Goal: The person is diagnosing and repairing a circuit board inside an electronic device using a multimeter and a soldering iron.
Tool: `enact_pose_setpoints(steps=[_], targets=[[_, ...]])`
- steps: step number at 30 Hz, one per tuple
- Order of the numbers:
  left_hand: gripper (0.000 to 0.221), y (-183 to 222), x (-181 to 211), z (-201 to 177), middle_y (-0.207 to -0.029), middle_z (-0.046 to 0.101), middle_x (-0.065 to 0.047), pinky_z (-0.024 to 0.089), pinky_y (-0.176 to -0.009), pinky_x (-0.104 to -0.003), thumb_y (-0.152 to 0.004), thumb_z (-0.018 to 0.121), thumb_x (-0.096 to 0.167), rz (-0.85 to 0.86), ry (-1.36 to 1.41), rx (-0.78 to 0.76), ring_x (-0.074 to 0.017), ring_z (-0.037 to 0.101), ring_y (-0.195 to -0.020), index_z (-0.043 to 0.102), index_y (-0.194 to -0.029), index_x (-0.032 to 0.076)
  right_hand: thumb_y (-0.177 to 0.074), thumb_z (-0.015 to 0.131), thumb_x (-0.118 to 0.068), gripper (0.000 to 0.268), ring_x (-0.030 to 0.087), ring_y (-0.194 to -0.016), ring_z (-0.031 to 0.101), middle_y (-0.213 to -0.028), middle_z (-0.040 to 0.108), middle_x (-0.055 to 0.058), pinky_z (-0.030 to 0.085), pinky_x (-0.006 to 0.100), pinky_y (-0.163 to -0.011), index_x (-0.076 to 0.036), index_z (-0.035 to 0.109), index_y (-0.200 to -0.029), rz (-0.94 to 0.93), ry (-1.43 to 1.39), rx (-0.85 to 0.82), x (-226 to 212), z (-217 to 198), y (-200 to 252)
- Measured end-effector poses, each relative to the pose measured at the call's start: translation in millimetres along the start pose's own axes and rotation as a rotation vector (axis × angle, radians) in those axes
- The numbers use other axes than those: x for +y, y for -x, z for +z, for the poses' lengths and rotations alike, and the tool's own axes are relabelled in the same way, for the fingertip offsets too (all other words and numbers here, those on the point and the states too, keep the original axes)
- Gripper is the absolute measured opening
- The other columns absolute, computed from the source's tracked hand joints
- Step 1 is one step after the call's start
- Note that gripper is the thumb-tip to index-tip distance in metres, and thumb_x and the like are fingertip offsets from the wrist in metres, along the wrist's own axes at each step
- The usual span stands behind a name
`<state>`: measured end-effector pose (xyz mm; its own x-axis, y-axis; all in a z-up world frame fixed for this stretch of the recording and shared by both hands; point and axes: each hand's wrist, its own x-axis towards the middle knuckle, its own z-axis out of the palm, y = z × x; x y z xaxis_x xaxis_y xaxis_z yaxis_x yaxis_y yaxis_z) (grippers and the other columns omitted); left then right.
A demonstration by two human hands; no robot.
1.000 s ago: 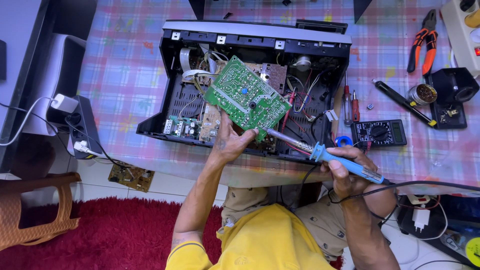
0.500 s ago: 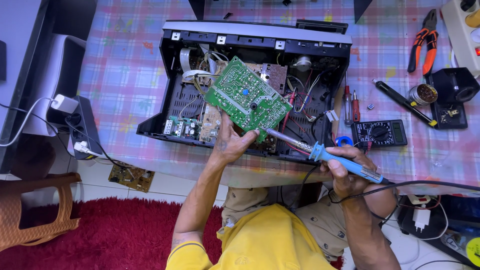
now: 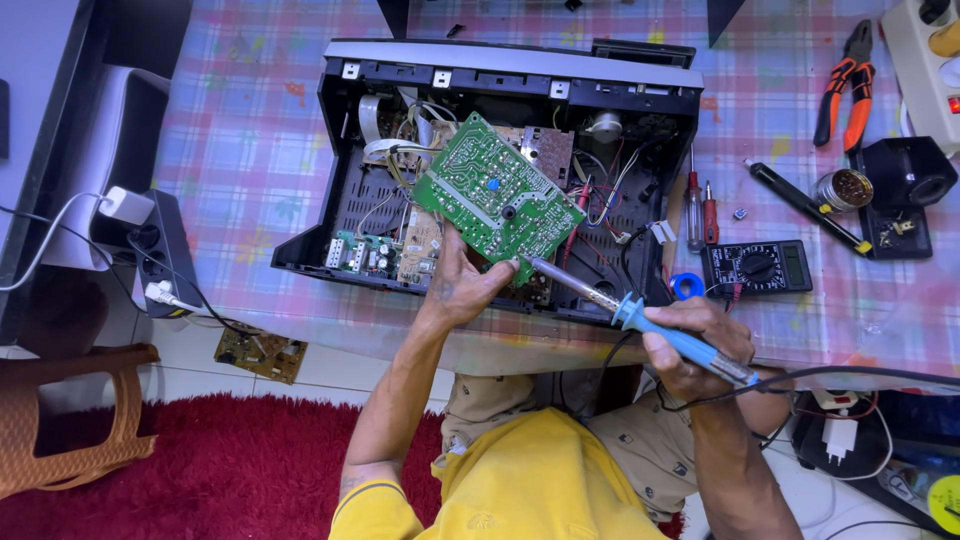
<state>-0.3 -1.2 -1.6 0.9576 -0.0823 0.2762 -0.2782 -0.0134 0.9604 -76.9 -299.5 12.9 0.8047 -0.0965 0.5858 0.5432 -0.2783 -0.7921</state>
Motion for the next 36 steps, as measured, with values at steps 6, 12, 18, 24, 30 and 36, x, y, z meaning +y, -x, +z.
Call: enact_pose_setpoints(steps=[6,12,18,24,30,36], targets=[[0.07,-0.1,-0.1,0.5,-0.115,0.064,-0.022,0.057,-0.093,-0.045,-0.077,0.077,-0.004,-0.026,0.064,-0.014,-0.0246,0.061,-0.108,0.041,-0.137,0.001,-0.078,0.085,-0.014,0.015,0.021,-0.052,0.069,-0.074,0.076,0.012,0.058,0.03,-0.053,-0.001,0.078,-0.079,-0.142,-0.051,-0.069,-6.1,-1.6,1.5],[0.068,0.2,-2.1,2.2,-0.114,0.063,-0.024,0.059,-0.09,-0.046,-0.078,0.077,-0.004,-0.021,0.039,-0.009,-0.0266,0.063,-0.107,0.04,-0.135,-0.001,-0.082,0.086,-0.017,0.018,0.021,-0.058,0.069,-0.078,0.076,0.011,0.059,0.03,-0.058,-0.001,0.078,-0.082,-0.206,0.071,-0.046,-5.2,-1.6,2.4],[0.072,0.9,-6.5,-0.3,-0.118,0.064,-0.022,0.057,-0.094,-0.044,-0.078,0.075,-0.005,-0.026,0.079,-0.019,-0.0243,0.06,-0.11,0.039,-0.139,-0.001,-0.083,0.079,-0.022,0.022,0.015,-0.055,0.065,-0.076,0.073,0.012,0.056,0.029,-0.055,0.0,0.078,-0.085,-0.019,-0.067,0.009,-4.8,-8.8,2.6],[0.07,4.4,-1.7,-4.2,-0.118,0.064,-0.024,0.057,-0.093,-0.046,-0.08,0.075,-0.002,-0.043,0.037,-0.014,-0.0272,0.063,-0.11,0.038,-0.14,-0.001,-0.083,0.08,-0.022,0.02,0.016,-0.055,0.065,-0.077,0.074,0.012,0.054,0.028,-0.054,-0.002,0.079,-0.083,0.005,-0.045,-0.014,-2.4,-5.1,1.8],[0.072,3.4,-5.9,-1.7,-0.115,0.065,-0.023,0.056,-0.094,-0.046,-0.077,0.076,-0.004,-0.025,0.026,-0.005,-0.0257,0.064,-0.107,0.04,-0.139,0.0,-0.086,0.078,-0.024,0.023,0.018,-0.057,0.067,-0.078,0.075,0.012,0.056,0.029,-0.058,-0.002,0.078,-0.087,0.008,-0.035,-0.03,-2.0,-2.6,-2.7],[0.073,1.7,2.8,-0.9,-0.117,0.065,-0.025,0.056,-0.094,-0.047,-0.076,0.078,-0.003,-0.037,-0.009,0.014,-0.0266,0.063,-0.11,0.041,-0.139,-0.001,-0.086,0.079,-0.022,0.017,0.021,-0.058,0.068,-0.077,0.074,0.013,0.057,0.03,-0.058,-0.005,0.078,-0.084,-0.161,0.146,-0.109,-7.6,-6.0,-18.4]])
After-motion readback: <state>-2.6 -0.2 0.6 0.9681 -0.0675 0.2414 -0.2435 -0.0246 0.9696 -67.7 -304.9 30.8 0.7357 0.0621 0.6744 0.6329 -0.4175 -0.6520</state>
